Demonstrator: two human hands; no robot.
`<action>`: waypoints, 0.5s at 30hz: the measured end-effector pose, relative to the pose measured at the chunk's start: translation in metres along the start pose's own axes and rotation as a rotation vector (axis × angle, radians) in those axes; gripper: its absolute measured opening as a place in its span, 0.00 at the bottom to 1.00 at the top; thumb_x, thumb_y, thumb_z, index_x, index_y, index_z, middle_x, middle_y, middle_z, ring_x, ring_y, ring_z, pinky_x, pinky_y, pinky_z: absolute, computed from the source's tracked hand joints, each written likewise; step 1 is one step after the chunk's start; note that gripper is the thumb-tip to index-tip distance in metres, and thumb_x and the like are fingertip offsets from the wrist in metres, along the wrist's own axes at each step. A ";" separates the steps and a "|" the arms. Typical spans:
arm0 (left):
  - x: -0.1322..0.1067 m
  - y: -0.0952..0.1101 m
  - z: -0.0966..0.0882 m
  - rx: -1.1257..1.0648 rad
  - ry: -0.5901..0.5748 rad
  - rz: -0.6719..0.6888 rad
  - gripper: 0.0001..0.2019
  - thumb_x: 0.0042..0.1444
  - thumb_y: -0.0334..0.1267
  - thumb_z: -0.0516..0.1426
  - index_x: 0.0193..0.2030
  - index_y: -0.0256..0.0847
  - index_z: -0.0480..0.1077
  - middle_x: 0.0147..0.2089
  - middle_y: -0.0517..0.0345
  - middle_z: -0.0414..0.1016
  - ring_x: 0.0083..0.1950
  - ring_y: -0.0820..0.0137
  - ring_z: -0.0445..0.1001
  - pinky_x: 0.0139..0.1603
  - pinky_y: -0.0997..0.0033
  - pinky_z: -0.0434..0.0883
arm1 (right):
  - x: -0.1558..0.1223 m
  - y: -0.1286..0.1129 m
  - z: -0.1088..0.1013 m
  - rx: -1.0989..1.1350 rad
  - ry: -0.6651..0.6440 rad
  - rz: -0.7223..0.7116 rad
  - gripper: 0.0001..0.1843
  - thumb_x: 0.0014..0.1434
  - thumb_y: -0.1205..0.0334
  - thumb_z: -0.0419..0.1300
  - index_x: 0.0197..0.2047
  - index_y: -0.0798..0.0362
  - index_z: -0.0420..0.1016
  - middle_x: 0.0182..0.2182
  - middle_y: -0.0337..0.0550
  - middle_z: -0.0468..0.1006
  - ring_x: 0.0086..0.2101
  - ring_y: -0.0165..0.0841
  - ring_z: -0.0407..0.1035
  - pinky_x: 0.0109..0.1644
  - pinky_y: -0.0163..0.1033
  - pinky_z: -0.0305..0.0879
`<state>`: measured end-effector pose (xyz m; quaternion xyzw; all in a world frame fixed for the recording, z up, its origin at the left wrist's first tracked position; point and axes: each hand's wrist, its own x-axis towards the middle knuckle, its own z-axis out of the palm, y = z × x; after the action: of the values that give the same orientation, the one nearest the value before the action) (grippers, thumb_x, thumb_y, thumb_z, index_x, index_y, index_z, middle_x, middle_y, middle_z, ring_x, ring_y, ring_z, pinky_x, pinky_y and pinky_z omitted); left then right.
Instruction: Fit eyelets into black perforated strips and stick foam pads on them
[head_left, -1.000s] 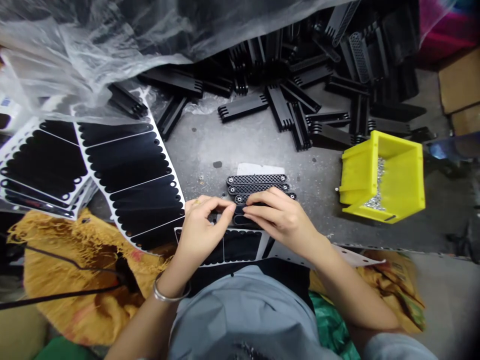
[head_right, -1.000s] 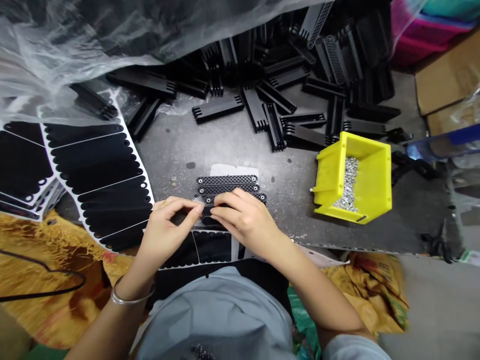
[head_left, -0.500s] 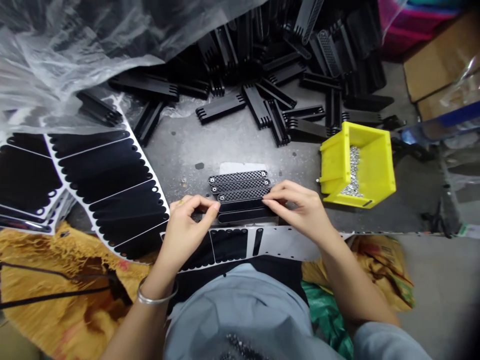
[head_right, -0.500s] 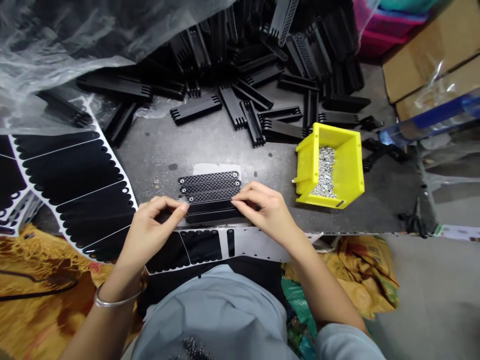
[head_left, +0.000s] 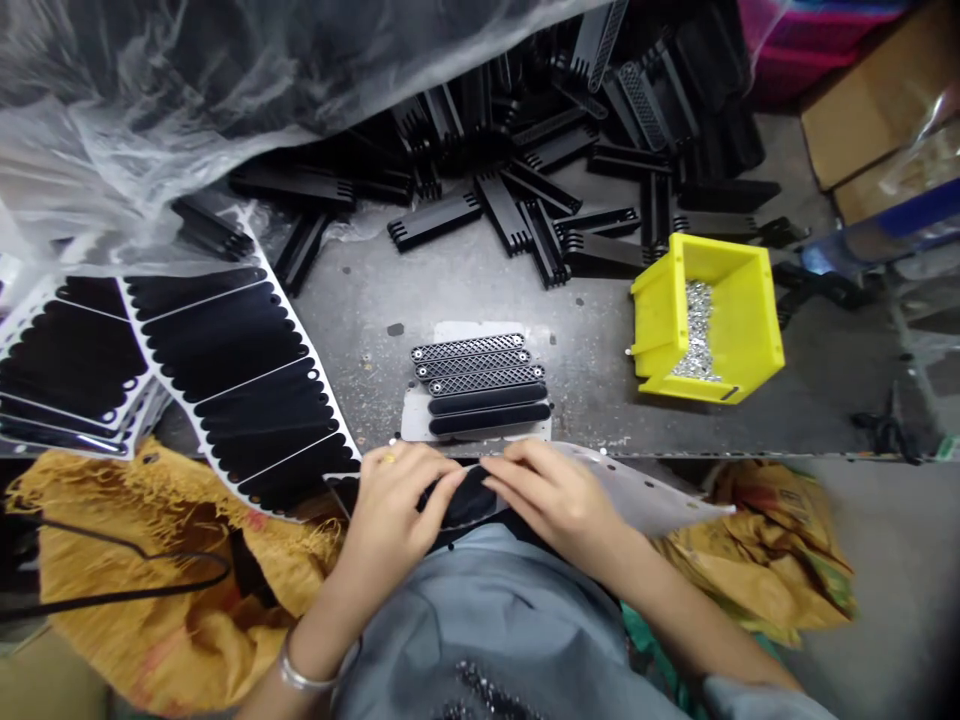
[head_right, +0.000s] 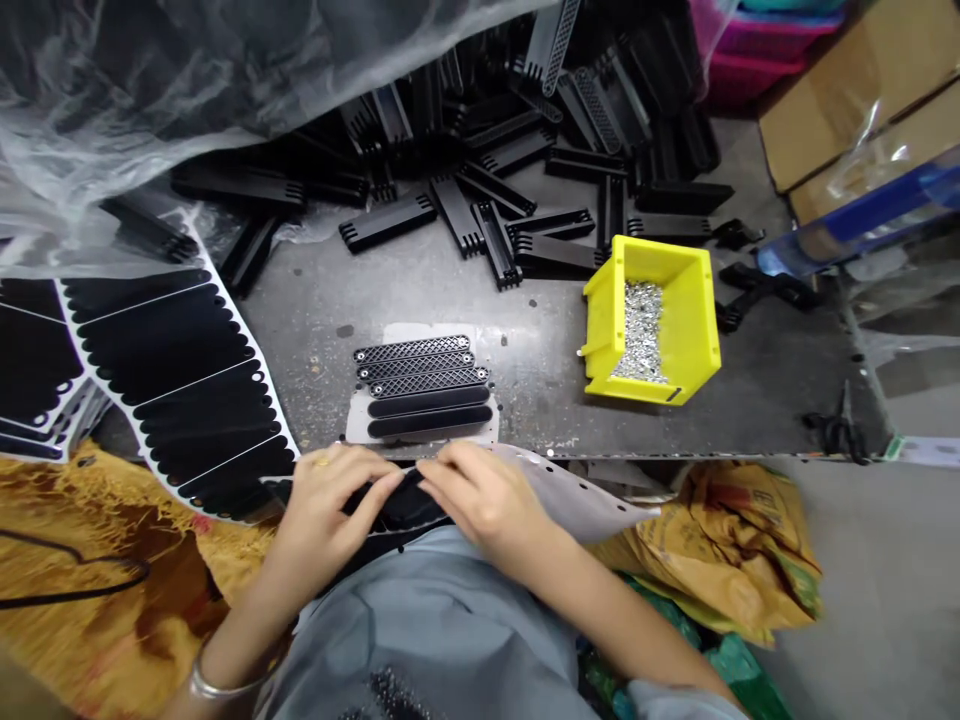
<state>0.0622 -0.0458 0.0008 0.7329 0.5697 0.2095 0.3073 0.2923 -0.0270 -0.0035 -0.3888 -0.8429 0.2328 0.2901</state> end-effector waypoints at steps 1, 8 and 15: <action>-0.001 0.002 0.004 -0.029 -0.008 0.022 0.08 0.72 0.39 0.55 0.41 0.47 0.76 0.41 0.61 0.81 0.44 0.65 0.76 0.52 0.57 0.59 | -0.005 -0.003 0.009 0.001 0.029 -0.028 0.14 0.71 0.67 0.59 0.59 0.56 0.75 0.40 0.50 0.78 0.39 0.36 0.75 0.41 0.41 0.78; 0.001 -0.005 0.017 -0.084 0.186 0.044 0.08 0.71 0.34 0.55 0.40 0.44 0.74 0.36 0.60 0.80 0.39 0.67 0.75 0.47 0.59 0.61 | -0.023 0.003 -0.017 0.606 0.067 0.123 0.13 0.64 0.50 0.69 0.43 0.50 0.75 0.43 0.44 0.73 0.40 0.35 0.78 0.43 0.44 0.79; 0.012 -0.004 0.007 0.069 0.354 0.093 0.01 0.66 0.38 0.62 0.43 0.47 0.76 0.39 0.61 0.82 0.43 0.65 0.79 0.55 0.57 0.61 | 0.044 0.019 -0.030 0.210 0.040 0.151 0.19 0.70 0.68 0.58 0.61 0.44 0.75 0.46 0.45 0.73 0.41 0.33 0.72 0.46 0.43 0.76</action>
<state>0.0677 -0.0353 -0.0075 0.7201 0.5873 0.3296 0.1670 0.2986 0.0242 0.0198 -0.4231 -0.7762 0.3332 0.3279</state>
